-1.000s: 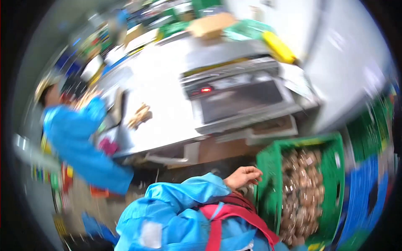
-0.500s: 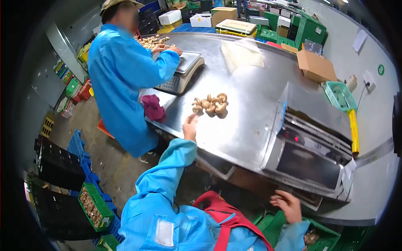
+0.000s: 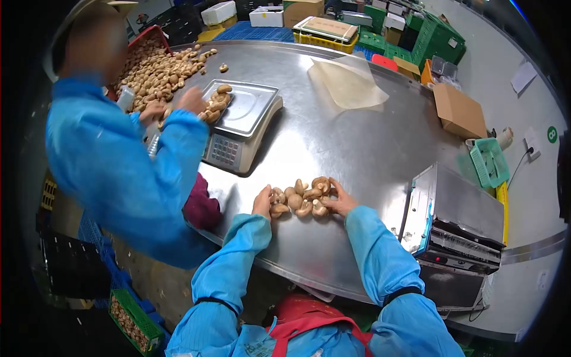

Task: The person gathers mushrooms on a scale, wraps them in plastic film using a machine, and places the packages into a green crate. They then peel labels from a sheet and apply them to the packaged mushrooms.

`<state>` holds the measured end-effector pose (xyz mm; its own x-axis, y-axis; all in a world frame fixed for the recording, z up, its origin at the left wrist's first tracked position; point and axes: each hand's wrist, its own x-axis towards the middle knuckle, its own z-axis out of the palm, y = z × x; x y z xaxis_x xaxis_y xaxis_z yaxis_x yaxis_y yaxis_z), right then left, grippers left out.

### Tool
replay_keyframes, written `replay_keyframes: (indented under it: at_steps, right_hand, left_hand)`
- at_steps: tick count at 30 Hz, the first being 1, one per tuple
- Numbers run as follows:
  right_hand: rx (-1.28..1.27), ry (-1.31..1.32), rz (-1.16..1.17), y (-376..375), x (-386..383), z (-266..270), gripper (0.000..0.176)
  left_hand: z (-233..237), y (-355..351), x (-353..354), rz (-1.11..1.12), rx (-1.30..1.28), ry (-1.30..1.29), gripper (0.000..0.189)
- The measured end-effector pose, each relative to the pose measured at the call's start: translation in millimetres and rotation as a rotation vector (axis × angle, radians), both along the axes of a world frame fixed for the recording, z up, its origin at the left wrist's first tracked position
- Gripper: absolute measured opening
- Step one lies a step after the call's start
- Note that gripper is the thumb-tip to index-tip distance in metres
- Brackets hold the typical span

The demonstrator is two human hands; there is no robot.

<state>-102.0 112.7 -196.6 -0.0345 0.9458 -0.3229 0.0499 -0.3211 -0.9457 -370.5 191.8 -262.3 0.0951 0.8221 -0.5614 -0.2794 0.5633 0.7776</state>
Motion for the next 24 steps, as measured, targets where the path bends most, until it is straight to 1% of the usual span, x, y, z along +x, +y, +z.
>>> replay_keyframes:
  at_steps: [1,2,4,5,6,7,8,9,10,11,12,14,15,16,17,20,21,22,24]
  right_hand:
    - [-0.045,0.012,-0.014,-1.1,-2.0,7.8,0.086]
    - [-0.044,0.01,-0.028,-2.5,-3.6,13.5,0.086]
    - [-0.007,-0.145,-0.019,-9.9,0.8,23.9,0.083]
    - [-0.007,-0.045,-0.054,-16.8,7.3,29.2,0.082]
    - [-0.004,-0.054,-0.117,-26.6,15.2,45.9,0.082]
    - [0.043,-0.08,-0.143,-38.6,25.2,71.6,0.08]
    - [0.089,-0.109,-0.167,-50.7,40.8,89.8,0.079]
    - [0.173,-0.172,-0.2,-61.9,61.7,98.8,0.08]
    - [0.217,-0.19,-0.238,-75.5,73.7,129.5,0.079]
    - [0.207,-0.152,-0.28,-89.9,96.7,151.1,0.078]
    - [0.198,-0.109,-0.315,-104.0,119.4,168.4,0.077]
    - [0.258,-0.099,-0.358,-135.2,170.9,192.3,0.075]
    - [0.221,-0.092,-0.374,-154.3,191.8,212.4,0.076]
    - [0.217,-0.137,-0.379,-170.0,220.7,215.0,0.077]
    - [0.148,-0.164,-0.387,-186.4,245.8,221.8,0.077]
    - [0.122,-0.101,-0.427,-230.0,322.8,211.5,0.076]
    - [0.126,-0.099,-0.422,-241.5,342.5,209.3,0.076]
    - [0.117,-0.1,-0.429,-251.8,359.8,206.5,0.075]
    - [0.109,-0.087,-0.431,-265.6,385.6,193.7,0.075]
  left_hand:
    - [66.2,-20.4,10.3,-0.084,-0.066,-0.042,0.044]
    - [73.3,-23.4,10.8,-0.112,-0.066,-0.056,0.039]
    - [83.0,-24.2,25.1,0.014,-0.053,-0.1,0.029]
    - [82.0,-24.8,25.0,-0.094,0.009,-0.07,0.032]
    - [83.0,-18.5,26.2,-0.212,0.075,-0.046,0.034]
    - [115.3,-18.6,37.9,-0.372,0.06,-0.111,0.036]
    - [158.3,-24.6,50.8,-0.53,0.041,-0.175,0.038]
    - [180.0,-25.8,68.1,-0.616,0.087,-0.238,0.038]
    - [197.9,-25.5,81.5,-0.694,0.127,-0.307,0.038]
    - [212.1,-34.2,109.3,-0.598,0.172,-0.226,0.037]
    - [231.2,-41.5,133.0,-0.639,0.169,-0.243,0.038]
    - [251.2,-53.7,184.4,-0.771,0.169,-0.31,0.038]
    - [261.7,-64.5,212.4,-0.78,0.15,-0.329,0.035]
    - [267.9,-75.6,239.6,-0.824,0.132,-0.363,0.032]
    - [266.3,-84.7,267.7,-0.828,0.107,-0.364,0.032]
    - [247.4,-112.5,353.3,-0.849,0.036,-0.35,0.035]
    - [248.5,-125.7,375.3,-0.859,0.028,-0.33,0.041]
    - [250.3,-137.6,393.2,-0.854,0.033,-0.323,0.041]
    - [251.5,-157.8,420.1,-0.881,0.018,-0.295,0.046]
